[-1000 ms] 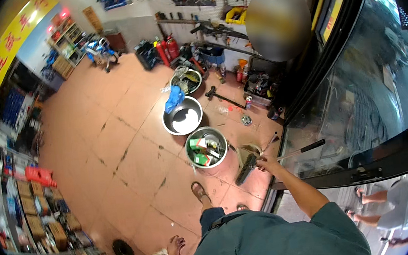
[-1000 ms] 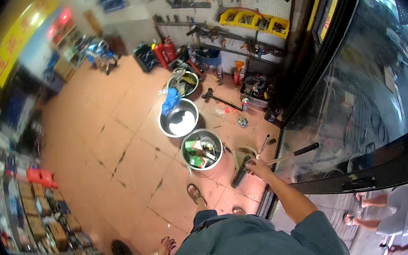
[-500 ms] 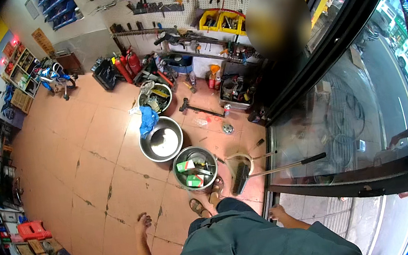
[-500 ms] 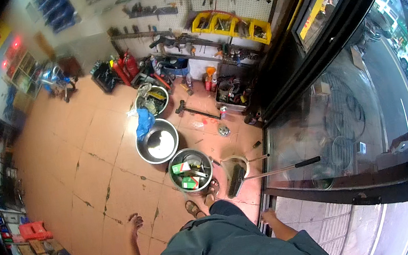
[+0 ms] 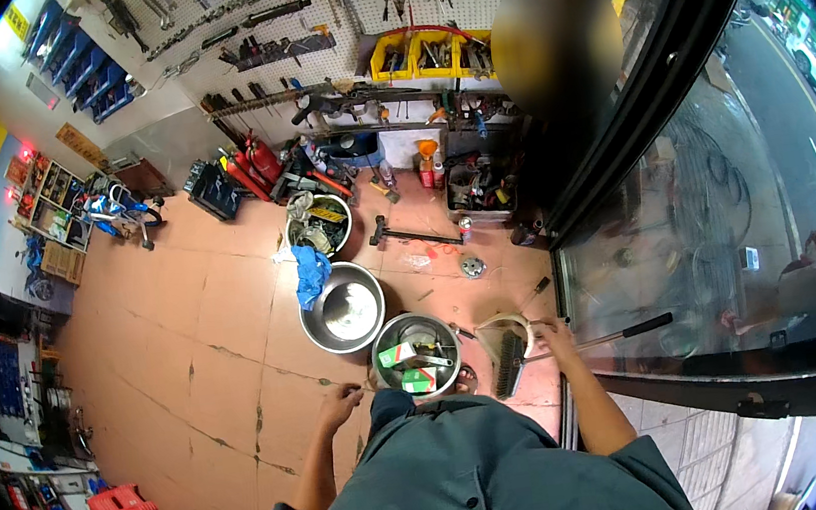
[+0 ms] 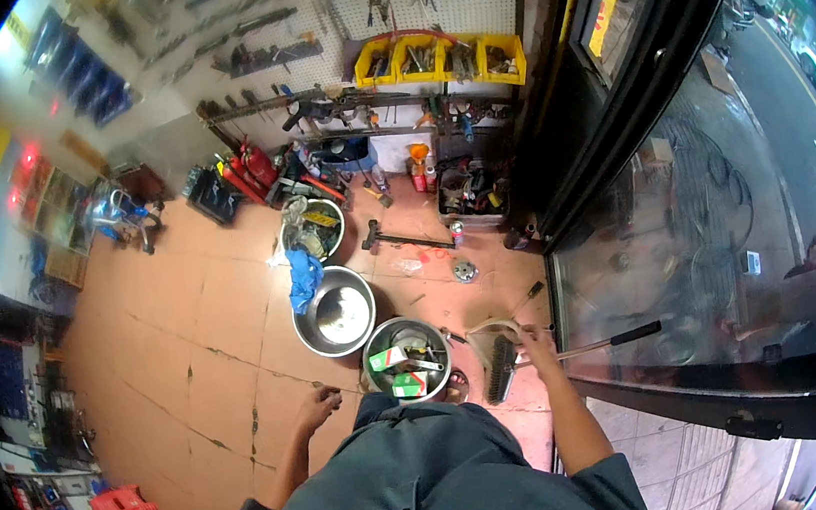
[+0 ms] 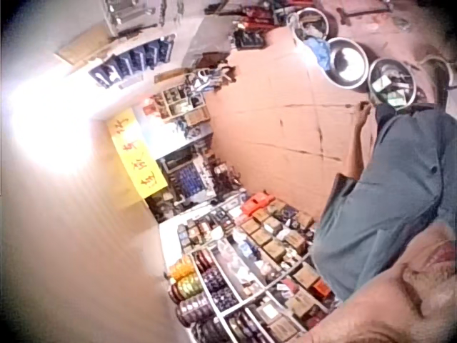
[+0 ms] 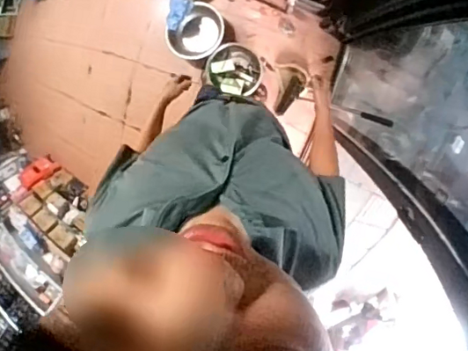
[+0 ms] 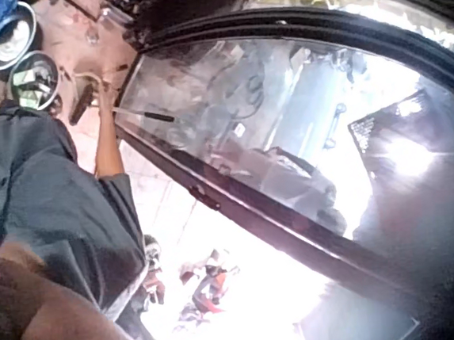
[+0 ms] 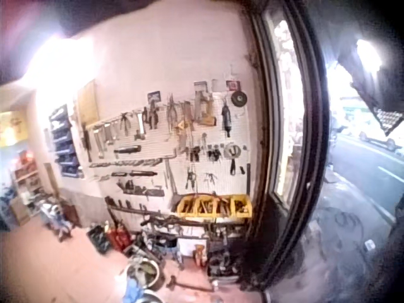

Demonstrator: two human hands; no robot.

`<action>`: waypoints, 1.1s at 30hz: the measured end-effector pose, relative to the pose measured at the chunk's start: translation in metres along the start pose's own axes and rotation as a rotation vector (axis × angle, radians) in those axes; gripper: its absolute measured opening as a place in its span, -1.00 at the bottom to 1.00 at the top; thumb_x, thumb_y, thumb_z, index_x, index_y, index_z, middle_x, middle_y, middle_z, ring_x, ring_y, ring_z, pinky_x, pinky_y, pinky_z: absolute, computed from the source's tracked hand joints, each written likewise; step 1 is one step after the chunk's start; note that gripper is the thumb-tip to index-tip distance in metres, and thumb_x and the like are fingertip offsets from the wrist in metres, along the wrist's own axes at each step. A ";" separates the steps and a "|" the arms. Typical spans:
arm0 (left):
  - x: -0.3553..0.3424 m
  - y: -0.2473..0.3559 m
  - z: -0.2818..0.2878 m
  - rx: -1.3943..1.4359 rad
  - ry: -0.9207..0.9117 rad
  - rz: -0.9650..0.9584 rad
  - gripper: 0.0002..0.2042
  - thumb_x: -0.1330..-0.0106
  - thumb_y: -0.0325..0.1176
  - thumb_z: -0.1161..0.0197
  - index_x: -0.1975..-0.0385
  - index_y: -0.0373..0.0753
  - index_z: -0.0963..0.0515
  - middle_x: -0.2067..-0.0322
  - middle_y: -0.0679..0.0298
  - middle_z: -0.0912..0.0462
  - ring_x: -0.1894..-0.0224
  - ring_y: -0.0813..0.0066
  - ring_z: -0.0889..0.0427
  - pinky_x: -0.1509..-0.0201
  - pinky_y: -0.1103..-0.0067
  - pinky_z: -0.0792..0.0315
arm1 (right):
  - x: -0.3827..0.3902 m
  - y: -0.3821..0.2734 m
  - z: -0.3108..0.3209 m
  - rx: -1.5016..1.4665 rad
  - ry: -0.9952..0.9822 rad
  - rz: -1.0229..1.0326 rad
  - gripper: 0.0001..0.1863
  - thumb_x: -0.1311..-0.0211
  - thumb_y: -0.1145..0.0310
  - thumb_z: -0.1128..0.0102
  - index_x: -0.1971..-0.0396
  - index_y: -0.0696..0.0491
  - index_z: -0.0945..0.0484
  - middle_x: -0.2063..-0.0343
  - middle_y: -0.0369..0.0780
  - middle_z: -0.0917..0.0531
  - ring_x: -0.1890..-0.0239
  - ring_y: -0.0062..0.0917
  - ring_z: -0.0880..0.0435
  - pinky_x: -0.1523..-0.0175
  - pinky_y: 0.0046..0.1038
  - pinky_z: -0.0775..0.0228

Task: The person works on the internal wiring and battery compartment of a red scooter, connecting wires and arranging electrical components under the seat by hand.

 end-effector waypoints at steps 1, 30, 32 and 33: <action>-0.016 0.014 0.002 0.001 -0.023 -0.037 -0.64 -0.32 -0.27 -0.19 0.01 -0.40 -0.52 0.27 0.16 -0.67 0.27 0.45 -0.62 0.19 0.51 -0.50 | -0.004 0.024 0.022 -0.065 0.052 -0.005 -0.73 -0.28 0.28 -0.15 0.13 0.13 -0.52 0.40 -0.23 -0.63 0.52 -0.56 -0.60 0.45 -0.52 -0.46; -0.363 -0.019 0.261 0.057 -0.056 0.084 -0.81 -0.21 -0.24 -0.25 0.44 -0.24 -0.61 0.58 0.28 -0.58 0.57 0.51 -0.56 0.55 0.55 -0.37 | 0.159 0.031 -0.231 -0.280 0.389 -0.483 -0.57 -0.41 0.04 0.06 0.04 0.12 -0.45 0.37 -0.14 -0.66 0.53 -0.50 -0.62 0.54 -0.55 -0.36; -0.385 0.010 0.242 0.095 -0.103 0.015 -0.82 -0.21 -0.24 -0.26 0.43 -0.23 -0.60 0.59 0.31 -0.56 0.58 0.54 -0.54 0.55 0.56 -0.37 | 0.169 0.043 -0.245 -0.272 0.334 -0.483 -0.62 -0.41 0.09 0.02 0.03 0.10 -0.45 0.35 -0.15 -0.67 0.51 -0.48 -0.64 0.54 -0.52 -0.38; -0.385 0.046 0.218 0.116 -0.185 0.046 -0.83 -0.23 -0.25 -0.26 0.41 -0.22 -0.60 0.59 0.32 -0.57 0.56 0.54 -0.55 0.54 0.56 -0.38 | 0.181 0.055 -0.245 -0.270 0.351 -0.497 -0.64 -0.37 0.16 -0.04 0.01 0.11 -0.45 0.31 -0.12 -0.68 0.46 -0.43 -0.67 0.50 -0.49 -0.44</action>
Point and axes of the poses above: each hand's wrist, its own x-axis away from the middle knuckle, its own z-axis out of the back of the hand, y = z × x, the point moved 10 cm from there along -x, towards the middle knuckle
